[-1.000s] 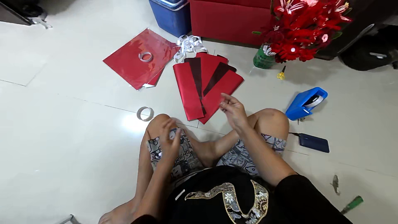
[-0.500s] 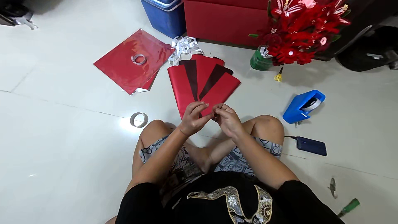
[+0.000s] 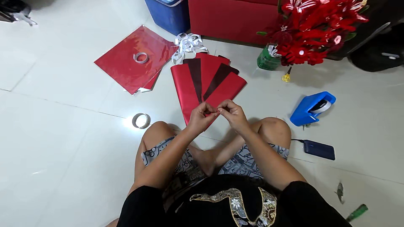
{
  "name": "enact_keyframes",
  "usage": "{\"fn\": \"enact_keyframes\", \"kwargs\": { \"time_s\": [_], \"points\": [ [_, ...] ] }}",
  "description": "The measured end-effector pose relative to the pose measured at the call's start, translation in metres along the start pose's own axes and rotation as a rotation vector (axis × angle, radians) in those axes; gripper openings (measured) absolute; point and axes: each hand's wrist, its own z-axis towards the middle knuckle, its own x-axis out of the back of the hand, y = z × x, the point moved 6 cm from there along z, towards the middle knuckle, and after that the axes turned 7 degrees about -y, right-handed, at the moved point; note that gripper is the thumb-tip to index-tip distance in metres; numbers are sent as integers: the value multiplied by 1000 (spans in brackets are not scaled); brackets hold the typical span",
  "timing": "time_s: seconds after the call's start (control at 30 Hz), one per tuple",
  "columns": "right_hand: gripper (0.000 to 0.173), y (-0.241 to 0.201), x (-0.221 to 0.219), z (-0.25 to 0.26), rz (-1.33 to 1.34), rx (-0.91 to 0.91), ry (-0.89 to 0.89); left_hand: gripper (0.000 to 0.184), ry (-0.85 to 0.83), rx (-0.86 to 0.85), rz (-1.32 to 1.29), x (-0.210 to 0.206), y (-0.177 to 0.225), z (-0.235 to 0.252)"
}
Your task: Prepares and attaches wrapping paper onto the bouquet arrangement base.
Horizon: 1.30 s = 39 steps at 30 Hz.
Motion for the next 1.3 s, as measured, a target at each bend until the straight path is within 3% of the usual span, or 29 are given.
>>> {"fn": "enact_keyframes", "kwargs": {
  "time_s": [0.13,0.27,0.53,0.77,1.03,1.3],
  "points": [
    [8,-4,4,2,-28,81,-66,30,-28,126,-78,-1,2,4],
    [8,-9,10,3,-98,121,-114,35,-74,219,-117,-1,3,8],
    [3,-9,8,2,-164,103,-93,21,-130,325,-259,-2,-7,8],
    [18,-13,7,-6,-411,374,-182,13,-135,542,-663,-7,-13,-5],
    [12,-28,6,-16,-658,641,-97,19,-155,642,-841,-17,-8,-15],
    [11,-34,4,-23,-679,751,-94,24,-212,678,-916,-23,-9,-21]
  ]
}}
